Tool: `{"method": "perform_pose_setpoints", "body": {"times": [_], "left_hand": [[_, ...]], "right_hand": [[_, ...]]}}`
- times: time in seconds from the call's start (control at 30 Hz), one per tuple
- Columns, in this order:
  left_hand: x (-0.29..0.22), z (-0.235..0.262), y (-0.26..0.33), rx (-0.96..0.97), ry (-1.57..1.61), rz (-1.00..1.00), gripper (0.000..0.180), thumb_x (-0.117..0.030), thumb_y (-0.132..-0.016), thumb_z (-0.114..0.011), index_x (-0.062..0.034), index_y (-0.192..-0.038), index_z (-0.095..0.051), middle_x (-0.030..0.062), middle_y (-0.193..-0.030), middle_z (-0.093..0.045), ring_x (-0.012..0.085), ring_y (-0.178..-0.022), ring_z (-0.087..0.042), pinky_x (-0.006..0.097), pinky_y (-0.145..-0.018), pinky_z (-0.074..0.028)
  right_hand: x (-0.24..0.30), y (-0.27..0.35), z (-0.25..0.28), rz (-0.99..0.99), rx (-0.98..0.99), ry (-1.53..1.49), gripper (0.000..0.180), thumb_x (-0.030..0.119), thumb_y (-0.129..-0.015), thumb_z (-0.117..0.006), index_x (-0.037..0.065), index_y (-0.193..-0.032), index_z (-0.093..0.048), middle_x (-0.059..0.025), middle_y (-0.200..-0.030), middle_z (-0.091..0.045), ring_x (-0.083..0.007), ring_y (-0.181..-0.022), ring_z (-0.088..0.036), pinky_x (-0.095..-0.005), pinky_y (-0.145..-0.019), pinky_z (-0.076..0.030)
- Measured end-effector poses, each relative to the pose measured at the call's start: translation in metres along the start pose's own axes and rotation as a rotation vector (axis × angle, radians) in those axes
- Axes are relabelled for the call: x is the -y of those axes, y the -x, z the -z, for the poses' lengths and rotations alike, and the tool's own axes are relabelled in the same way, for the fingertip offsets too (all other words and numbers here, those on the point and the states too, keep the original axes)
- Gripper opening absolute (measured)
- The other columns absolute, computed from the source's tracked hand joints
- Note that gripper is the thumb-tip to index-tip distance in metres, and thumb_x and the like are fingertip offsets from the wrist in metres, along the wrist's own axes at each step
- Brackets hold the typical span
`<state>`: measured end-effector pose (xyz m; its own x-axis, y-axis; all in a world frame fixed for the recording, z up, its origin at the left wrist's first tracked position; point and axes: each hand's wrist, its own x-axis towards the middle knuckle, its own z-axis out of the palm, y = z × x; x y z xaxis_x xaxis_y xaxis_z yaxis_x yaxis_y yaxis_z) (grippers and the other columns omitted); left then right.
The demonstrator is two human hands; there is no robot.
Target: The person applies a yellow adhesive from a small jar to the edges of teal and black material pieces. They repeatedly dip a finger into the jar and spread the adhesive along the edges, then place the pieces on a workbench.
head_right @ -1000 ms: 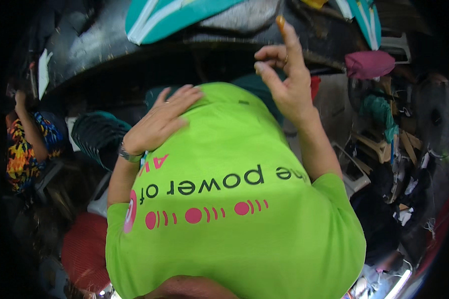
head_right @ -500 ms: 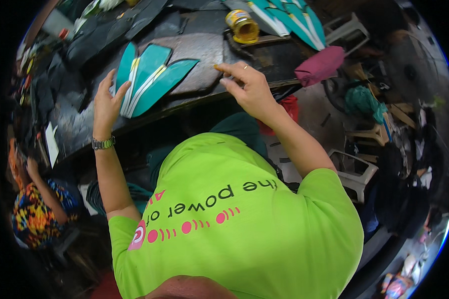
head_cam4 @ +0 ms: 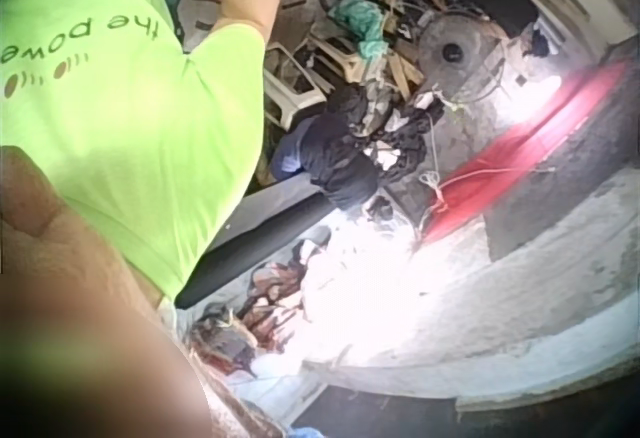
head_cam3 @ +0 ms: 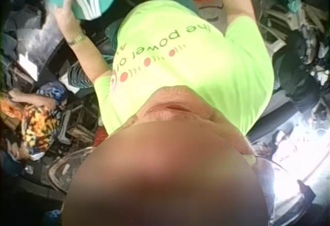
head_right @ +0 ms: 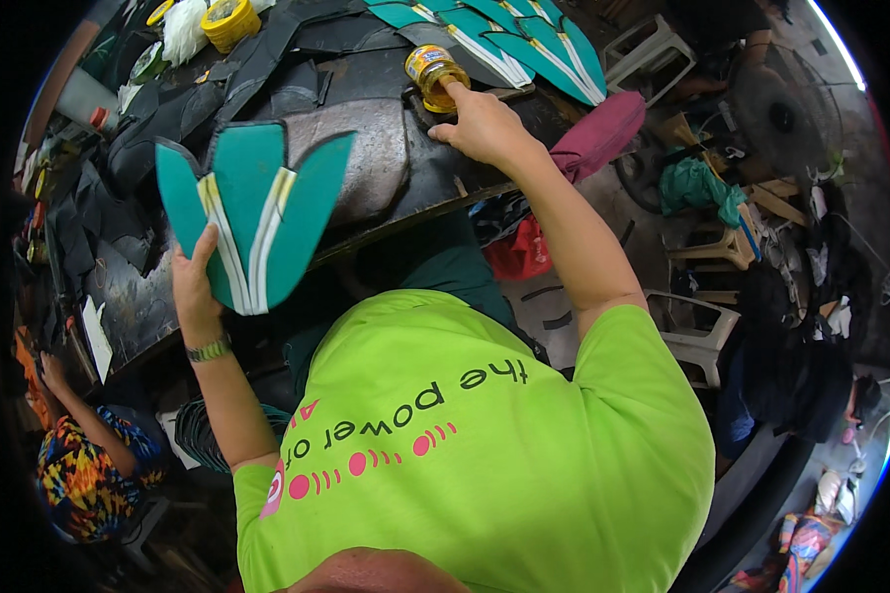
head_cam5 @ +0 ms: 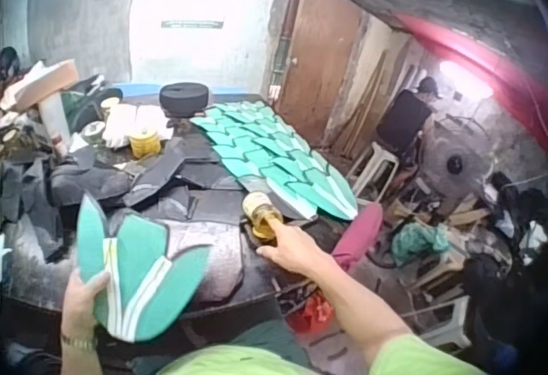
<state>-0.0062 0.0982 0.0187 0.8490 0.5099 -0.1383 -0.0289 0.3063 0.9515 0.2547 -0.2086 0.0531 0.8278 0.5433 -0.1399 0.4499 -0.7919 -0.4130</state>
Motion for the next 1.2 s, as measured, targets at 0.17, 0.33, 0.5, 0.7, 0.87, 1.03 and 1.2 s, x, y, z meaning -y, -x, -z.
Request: {"method": "perform_pose_setpoints", "body": {"times": [0.17, 0.33, 0.5, 0.7, 0.87, 1.03, 1.2], "left_hand": [[0.034, -0.032, 0.03, 0.114, 0.349, 0.109, 0.027, -0.015, -0.099, -0.059, 0.002, -0.12, -0.062, 0.0117, -0.111, -0.069, 0.018, -0.094, -0.069, 0.032, -0.083, -0.057], [0.047, -0.051, 0.031, 0.186, 0.292, 0.204, 0.029, -0.008, -0.095, -0.059, 0.0031, -0.122, -0.055, 0.0134, -0.113, -0.067, 0.0199, -0.094, -0.069, 0.033, -0.085, -0.058], [0.048, -0.06, 0.023, 0.163, 0.422, 0.262, 0.031, -0.019, -0.101, -0.054, 0.0026, -0.123, -0.055, 0.0115, -0.111, -0.067, 0.0167, -0.093, -0.069, 0.03, -0.083, -0.058], [0.032, -0.068, 0.018, 0.279, 0.292, 0.118, 0.039, -0.012, -0.1, -0.051, 0.0013, -0.137, -0.049, 0.0097, -0.112, -0.067, 0.0129, -0.09, -0.068, 0.026, -0.08, -0.058], [0.023, -0.082, 0.018, 0.313, 0.206, 0.053, 0.049, -0.01, -0.1, -0.049, -0.0012, -0.147, -0.039, 0.0087, -0.119, -0.063, 0.011, -0.098, -0.065, 0.025, -0.084, -0.055], [0.018, -0.083, 0.021, 0.353, 0.136, 0.012, 0.054, -0.007, -0.101, -0.045, -0.002, -0.153, -0.031, 0.012, -0.138, -0.052, 0.013, -0.116, -0.057, 0.027, -0.098, -0.048], [0.02, -0.085, 0.02, 0.395, 0.049, -0.082, 0.055, -0.006, -0.101, -0.043, -0.002, -0.154, -0.028, 0.0129, -0.145, -0.045, 0.015, -0.125, -0.05, 0.028, -0.105, -0.042]], "right_hand": [[0.009, 0.005, -0.005, 0.018, -0.075, 0.222, 0.06, 0.038, -0.086, -0.071, 0.006, -0.132, -0.053, -0.0251, -0.106, -0.069, -0.0414, -0.101, -0.065, -0.0488, -0.086, -0.052], [0.011, 0.021, -0.014, 0.058, -0.218, 0.271, 0.052, 0.036, -0.088, -0.068, 0.01, -0.131, -0.053, -0.0213, -0.099, -0.069, -0.0404, -0.09, -0.067, -0.0494, -0.077, -0.053], [0.025, 0.053, 0.004, 0.14, -0.293, 0.411, 0.034, 0.037, -0.088, -0.068, 0.008, -0.106, -0.067, -0.016, -0.1, -0.066, -0.0359, -0.083, -0.069, -0.0473, -0.07, -0.054], [0.067, 0.086, 0.01, 0.537, -0.197, -0.857, 0.03, 0.006, -0.092, -0.063, 0.005, -0.122, -0.066, -0.004, -0.096, -0.06, -0.012, -0.089, -0.059, -0.0273, -0.08, -0.047], [0.094, 0.059, -0.041, 0.644, -0.073, -0.888, 0.051, -0.009, -0.083, -0.046, 0.009, -0.127, -0.065, -0.0065, -0.115, -0.058, -0.0158, -0.106, -0.054, -0.0279, -0.093, -0.043], [0.098, 0.036, -0.056, 0.694, -0.025, -0.88, 0.057, -0.013, -0.083, -0.042, 0.01, -0.131, -0.063, -0.0048, -0.114, -0.057, -0.0149, -0.102, -0.053, -0.0267, -0.093, -0.042], [0.104, 0.028, -0.063, 0.665, 0.029, -0.868, 0.061, -0.013, -0.085, -0.04, 0.013, -0.135, -0.062, -0.0043, -0.109, -0.056, -0.0143, -0.099, -0.051, -0.025, -0.091, -0.041]]}}
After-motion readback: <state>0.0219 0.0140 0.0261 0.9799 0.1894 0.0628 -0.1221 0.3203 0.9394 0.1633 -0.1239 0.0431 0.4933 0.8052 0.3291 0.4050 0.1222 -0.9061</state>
